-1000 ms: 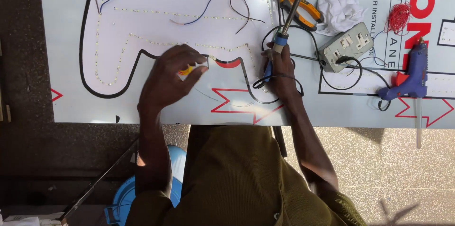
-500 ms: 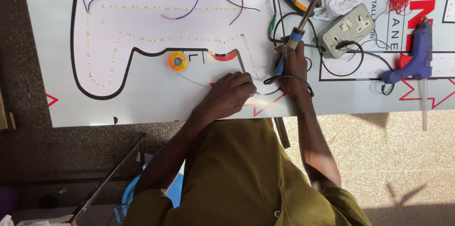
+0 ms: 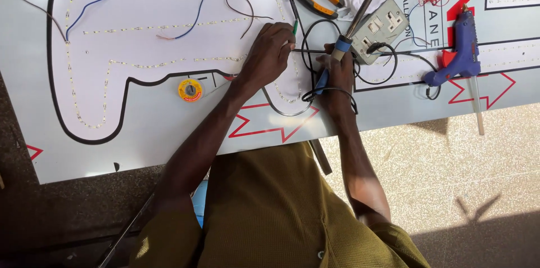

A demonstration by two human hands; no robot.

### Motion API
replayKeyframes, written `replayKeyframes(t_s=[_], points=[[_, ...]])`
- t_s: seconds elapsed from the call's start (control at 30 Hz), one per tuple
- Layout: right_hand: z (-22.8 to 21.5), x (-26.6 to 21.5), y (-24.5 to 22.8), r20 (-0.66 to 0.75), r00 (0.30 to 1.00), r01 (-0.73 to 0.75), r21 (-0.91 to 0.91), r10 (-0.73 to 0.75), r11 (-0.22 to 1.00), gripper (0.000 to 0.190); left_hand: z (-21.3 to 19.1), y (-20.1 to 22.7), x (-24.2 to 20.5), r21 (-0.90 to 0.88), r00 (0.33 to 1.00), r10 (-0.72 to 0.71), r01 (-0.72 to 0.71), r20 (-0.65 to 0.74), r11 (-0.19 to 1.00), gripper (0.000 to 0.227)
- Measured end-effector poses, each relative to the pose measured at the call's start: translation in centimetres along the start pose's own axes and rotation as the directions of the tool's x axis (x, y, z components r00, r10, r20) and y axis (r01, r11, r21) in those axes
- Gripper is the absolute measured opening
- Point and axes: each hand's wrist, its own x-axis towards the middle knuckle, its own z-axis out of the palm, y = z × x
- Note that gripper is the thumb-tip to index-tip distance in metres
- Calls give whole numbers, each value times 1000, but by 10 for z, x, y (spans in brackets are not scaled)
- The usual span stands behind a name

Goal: The person uses a soldering iron to attach wires to LED strips mounted on a white board. They hold the soldering iron in their right hand and the solder wire in their left hand, moving along the strip to make connections at various points.

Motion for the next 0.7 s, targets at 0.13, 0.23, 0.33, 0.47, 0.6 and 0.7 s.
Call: replayKeyframes(t_s=[0.13,0.23,0.33,0.47,0.6,0.7], points=[[16,12,45,101,732,678,-193,-673,709,34,-4,5,22,-151,999,-32,37,34,988,21],[33,31,47,90,867,496,-244,-490,833,37,-8,-6,39,-225,978,-181,199,100,954,12],[42,49,51,108,831,553,-252,-545,794,40,-9,-10,43,-305,961,-243,273,134,912,13],[40,78,36,117,781,621,-254,-614,741,23,-19,-13,51,-257,979,-205,197,-2,946,14],[34,93,36,137,734,673,-285,-665,683,27,-29,-8,34,-75,981,-154,146,-121,986,10],[27,93,19,176,756,655,-179,-631,735,43,-31,-15,20,-96,980,-183,175,-81,980,15]])
